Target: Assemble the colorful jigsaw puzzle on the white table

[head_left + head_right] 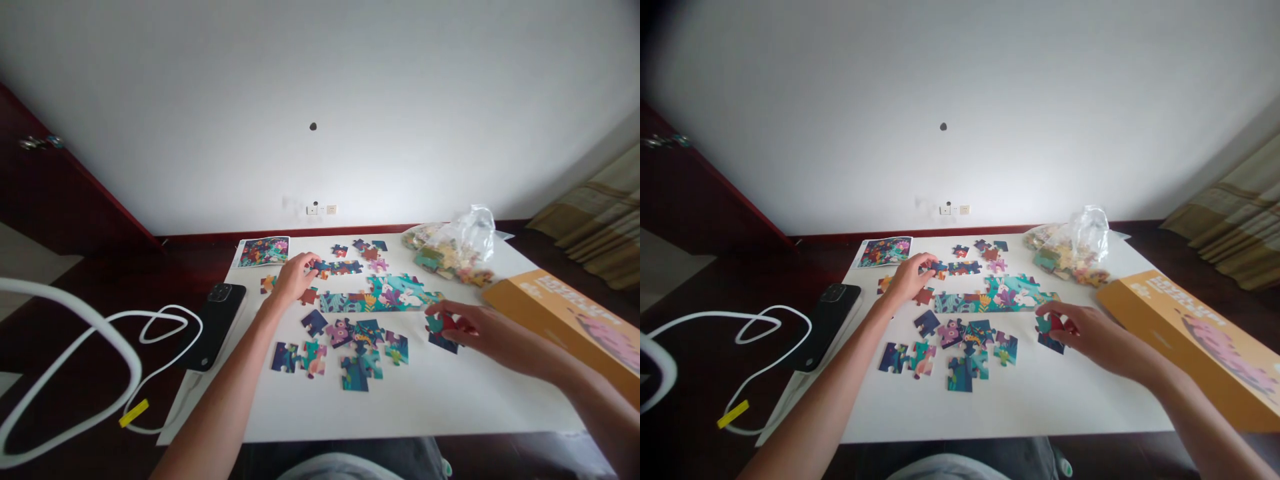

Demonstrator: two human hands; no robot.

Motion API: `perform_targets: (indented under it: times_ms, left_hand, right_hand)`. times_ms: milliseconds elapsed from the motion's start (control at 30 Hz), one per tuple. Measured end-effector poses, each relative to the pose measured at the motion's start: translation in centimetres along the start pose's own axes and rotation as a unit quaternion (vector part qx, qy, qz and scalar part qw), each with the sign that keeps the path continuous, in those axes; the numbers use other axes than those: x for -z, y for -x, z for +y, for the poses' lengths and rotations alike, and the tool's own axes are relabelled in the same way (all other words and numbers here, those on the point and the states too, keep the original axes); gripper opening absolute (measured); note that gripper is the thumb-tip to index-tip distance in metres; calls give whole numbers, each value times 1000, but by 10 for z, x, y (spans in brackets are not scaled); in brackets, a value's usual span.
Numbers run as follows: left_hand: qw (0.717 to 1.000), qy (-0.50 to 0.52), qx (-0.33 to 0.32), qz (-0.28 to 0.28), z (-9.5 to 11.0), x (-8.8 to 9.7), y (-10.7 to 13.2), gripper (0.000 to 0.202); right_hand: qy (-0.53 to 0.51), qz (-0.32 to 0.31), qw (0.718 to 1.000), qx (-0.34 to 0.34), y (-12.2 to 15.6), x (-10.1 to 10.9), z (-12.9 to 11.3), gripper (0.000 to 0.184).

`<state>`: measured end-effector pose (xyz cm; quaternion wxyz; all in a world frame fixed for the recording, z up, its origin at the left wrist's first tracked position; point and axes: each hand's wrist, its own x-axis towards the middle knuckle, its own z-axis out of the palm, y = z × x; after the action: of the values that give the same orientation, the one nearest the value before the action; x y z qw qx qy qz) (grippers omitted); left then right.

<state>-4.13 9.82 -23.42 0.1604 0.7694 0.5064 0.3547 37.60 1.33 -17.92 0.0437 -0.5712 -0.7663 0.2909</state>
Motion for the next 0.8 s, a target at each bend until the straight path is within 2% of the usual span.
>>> perform_targets:
  times_ms: [100,200,300,367,467,567,667,800]
  left_hand:
    - [992,119,30,6,0,-3,-2,25]
    - [979,190,69,13,-1,-5,-4,33]
    - [971,225,81,21,1,-6,-6,40]
    - [965,248,81,11,3,-5,-6,40]
    - [954,286,84,-26,10,-5,-5,42]
    - [944,315,84,-60,18,-9,-4,44]
    - [937,335,72,-64,24,-17,-3,42]
    - [948,309,53,-47,24,-25,-2,41]
  right_hand:
    - [16,74,997,-26,9,-23,27,40]
    - [59,124,991,0,13,-31,33,39]
    - [93,143,985,24,8,-19,11,40]
    - [83,109,990,40,-3,-3,-19,41]
    - [52,45,991,112,-32,19,-72,34]
    - [-6,20,985,171,-77,23,-113,25]
    - [-25,24,977,211,-127,7,-131,19]
    - [-70,-25,980,185,-175,-17,-131,15]
